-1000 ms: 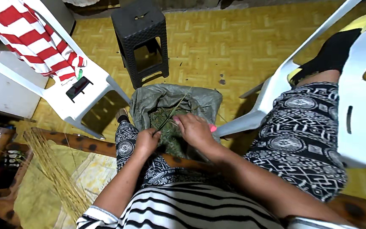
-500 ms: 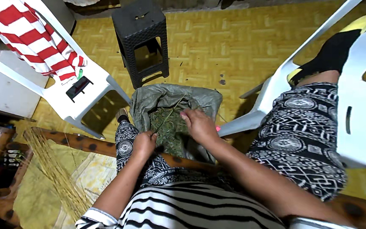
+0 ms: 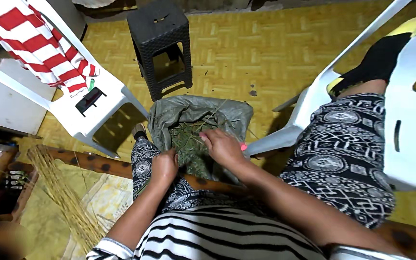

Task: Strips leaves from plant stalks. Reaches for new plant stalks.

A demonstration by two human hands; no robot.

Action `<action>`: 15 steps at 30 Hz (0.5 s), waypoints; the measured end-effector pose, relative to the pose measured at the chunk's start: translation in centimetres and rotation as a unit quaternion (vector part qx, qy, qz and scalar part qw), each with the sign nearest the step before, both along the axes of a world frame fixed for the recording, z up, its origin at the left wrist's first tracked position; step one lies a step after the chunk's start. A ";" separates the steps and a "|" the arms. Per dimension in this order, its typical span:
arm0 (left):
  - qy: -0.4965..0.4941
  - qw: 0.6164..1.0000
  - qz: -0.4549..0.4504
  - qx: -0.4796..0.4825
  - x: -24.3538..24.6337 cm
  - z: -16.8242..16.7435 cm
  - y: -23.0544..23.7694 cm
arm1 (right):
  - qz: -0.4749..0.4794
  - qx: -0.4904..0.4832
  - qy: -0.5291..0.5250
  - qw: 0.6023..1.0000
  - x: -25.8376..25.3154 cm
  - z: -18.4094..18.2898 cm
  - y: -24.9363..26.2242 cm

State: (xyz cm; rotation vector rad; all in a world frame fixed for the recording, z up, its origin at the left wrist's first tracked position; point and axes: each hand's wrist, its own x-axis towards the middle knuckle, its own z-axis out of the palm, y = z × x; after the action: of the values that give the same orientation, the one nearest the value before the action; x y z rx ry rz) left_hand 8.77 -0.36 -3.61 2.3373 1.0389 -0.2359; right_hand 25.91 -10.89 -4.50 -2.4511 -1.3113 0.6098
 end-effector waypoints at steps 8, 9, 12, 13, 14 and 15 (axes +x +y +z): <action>-0.003 1.000 0.005 -0.019 0.1 0.3 0.0 | -0.030 0.001 0.019 0.999 -0.6 -0.3 -0.1; -0.002 1.000 0.006 -0.020 0.0 0.3 0.0 | -0.037 0.003 0.019 0.999 -0.5 -0.3 -0.1; -0.006 1.000 0.009 -0.020 0.1 0.5 -0.1 | -0.059 0.017 0.017 0.998 -0.3 -0.6 0.0; -0.008 1.000 0.008 -0.019 0.1 0.5 -0.2 | -0.068 0.020 0.020 0.997 -0.1 -0.6 0.0; -0.012 1.000 0.006 -0.017 0.0 0.5 -0.2 | -0.076 0.021 0.025 0.997 0.3 -0.8 0.0; -0.016 1.000 0.003 -0.015 -0.1 0.5 -0.2 | -0.086 0.018 0.033 0.996 0.7 -0.8 0.1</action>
State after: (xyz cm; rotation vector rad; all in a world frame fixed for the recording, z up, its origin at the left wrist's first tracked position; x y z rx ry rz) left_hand 8.67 -0.54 -3.12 2.3028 1.0206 -0.2100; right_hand 26.58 -10.80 -5.35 -2.4593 -1.0644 0.6119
